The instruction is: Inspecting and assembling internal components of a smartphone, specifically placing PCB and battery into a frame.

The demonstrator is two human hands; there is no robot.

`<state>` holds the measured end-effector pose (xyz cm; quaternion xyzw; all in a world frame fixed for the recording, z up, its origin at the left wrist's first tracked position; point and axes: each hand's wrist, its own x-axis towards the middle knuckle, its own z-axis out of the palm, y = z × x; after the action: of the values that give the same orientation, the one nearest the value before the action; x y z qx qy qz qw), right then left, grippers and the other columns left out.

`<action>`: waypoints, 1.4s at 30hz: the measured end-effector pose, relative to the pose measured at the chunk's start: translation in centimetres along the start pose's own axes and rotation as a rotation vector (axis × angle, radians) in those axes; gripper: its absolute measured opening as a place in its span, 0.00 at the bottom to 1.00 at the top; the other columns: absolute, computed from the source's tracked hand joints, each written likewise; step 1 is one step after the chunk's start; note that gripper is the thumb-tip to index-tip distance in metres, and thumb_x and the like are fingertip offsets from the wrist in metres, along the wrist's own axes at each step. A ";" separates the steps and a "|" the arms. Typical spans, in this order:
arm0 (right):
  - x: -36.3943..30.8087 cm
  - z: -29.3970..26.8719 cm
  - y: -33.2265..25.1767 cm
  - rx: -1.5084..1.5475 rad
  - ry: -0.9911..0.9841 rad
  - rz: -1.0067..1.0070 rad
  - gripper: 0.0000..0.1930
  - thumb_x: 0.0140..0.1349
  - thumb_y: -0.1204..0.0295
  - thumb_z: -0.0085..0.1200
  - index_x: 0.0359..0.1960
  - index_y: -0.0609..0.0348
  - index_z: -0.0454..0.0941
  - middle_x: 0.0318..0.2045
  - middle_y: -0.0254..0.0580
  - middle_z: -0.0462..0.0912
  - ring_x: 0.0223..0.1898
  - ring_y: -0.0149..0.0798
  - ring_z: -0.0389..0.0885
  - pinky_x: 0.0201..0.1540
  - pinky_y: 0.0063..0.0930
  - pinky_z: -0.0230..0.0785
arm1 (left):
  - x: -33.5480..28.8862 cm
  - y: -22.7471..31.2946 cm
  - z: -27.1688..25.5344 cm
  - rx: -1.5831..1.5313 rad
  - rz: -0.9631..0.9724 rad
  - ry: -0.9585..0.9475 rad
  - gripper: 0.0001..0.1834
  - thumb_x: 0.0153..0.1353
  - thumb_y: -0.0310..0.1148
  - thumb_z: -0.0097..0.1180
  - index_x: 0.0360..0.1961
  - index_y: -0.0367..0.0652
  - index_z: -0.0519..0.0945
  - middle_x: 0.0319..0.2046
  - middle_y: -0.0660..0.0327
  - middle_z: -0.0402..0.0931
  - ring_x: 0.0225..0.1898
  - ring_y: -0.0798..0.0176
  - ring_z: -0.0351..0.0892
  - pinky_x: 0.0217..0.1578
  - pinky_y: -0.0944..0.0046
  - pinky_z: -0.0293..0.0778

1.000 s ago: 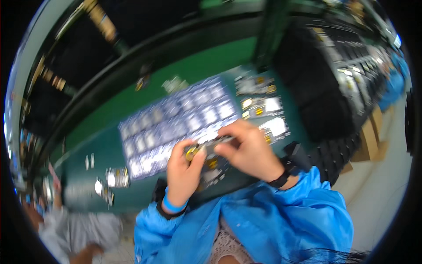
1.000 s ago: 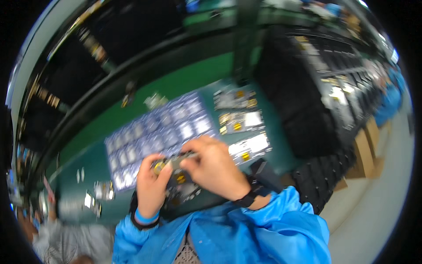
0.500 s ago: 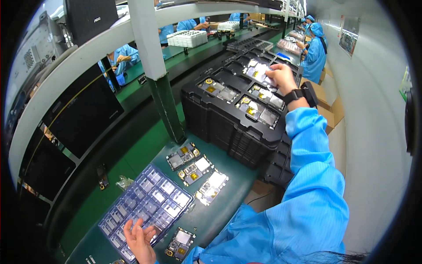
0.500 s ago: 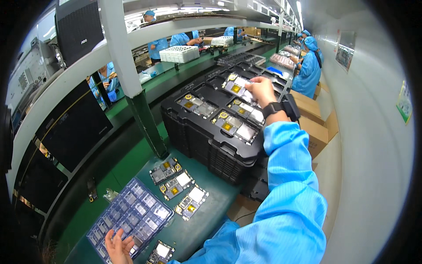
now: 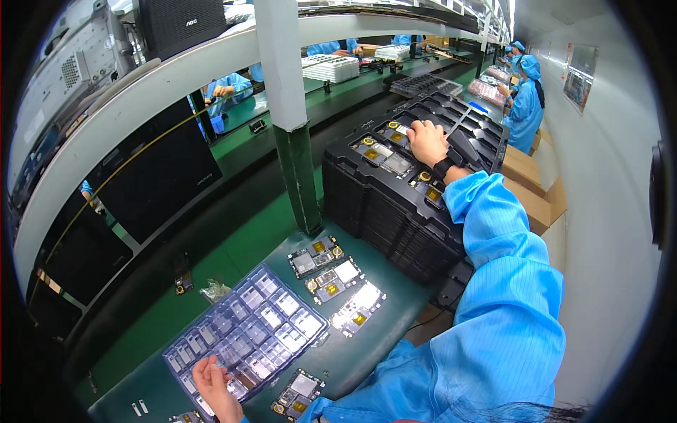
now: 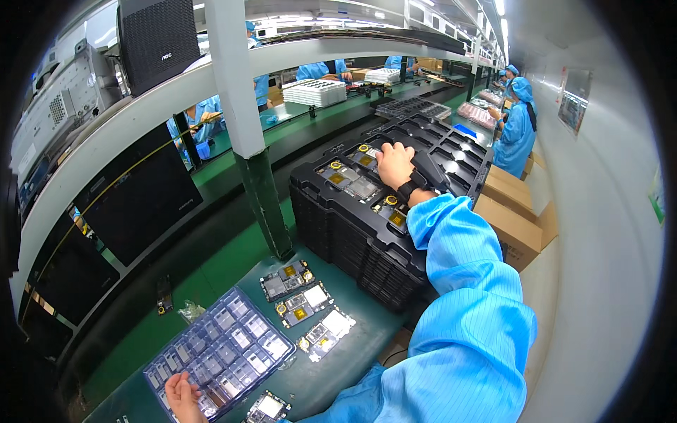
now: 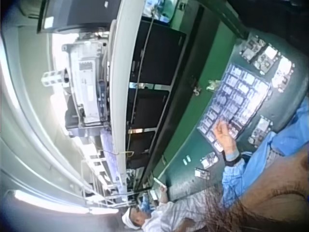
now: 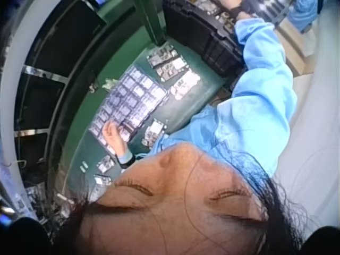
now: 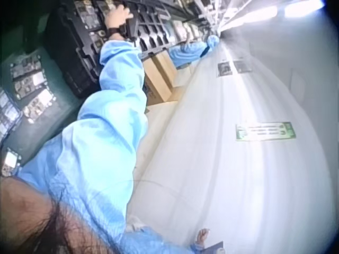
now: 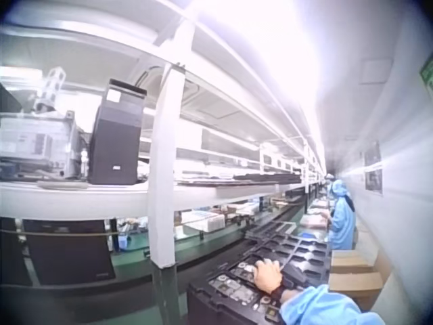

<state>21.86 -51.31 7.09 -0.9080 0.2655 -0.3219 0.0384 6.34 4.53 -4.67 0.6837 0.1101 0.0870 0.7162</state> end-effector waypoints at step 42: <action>0.0 -1.9 -3.7 0.048 -0.219 0.060 0.21 0.48 0.53 0.52 0.41 0.50 0.77 0.35 0.47 0.79 0.44 0.51 0.74 0.48 0.57 0.59 | 1.1 -1.3 -1.8 -0.159 -0.152 -0.069 0.12 0.59 0.28 0.48 0.44 0.39 0.69 0.36 0.60 0.74 0.28 0.71 0.72 0.29 0.73 0.71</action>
<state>22.40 -47.93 9.47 -0.9282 0.2790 -0.2256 0.0984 6.93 6.46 -6.11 0.6169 0.1299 0.0172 0.7760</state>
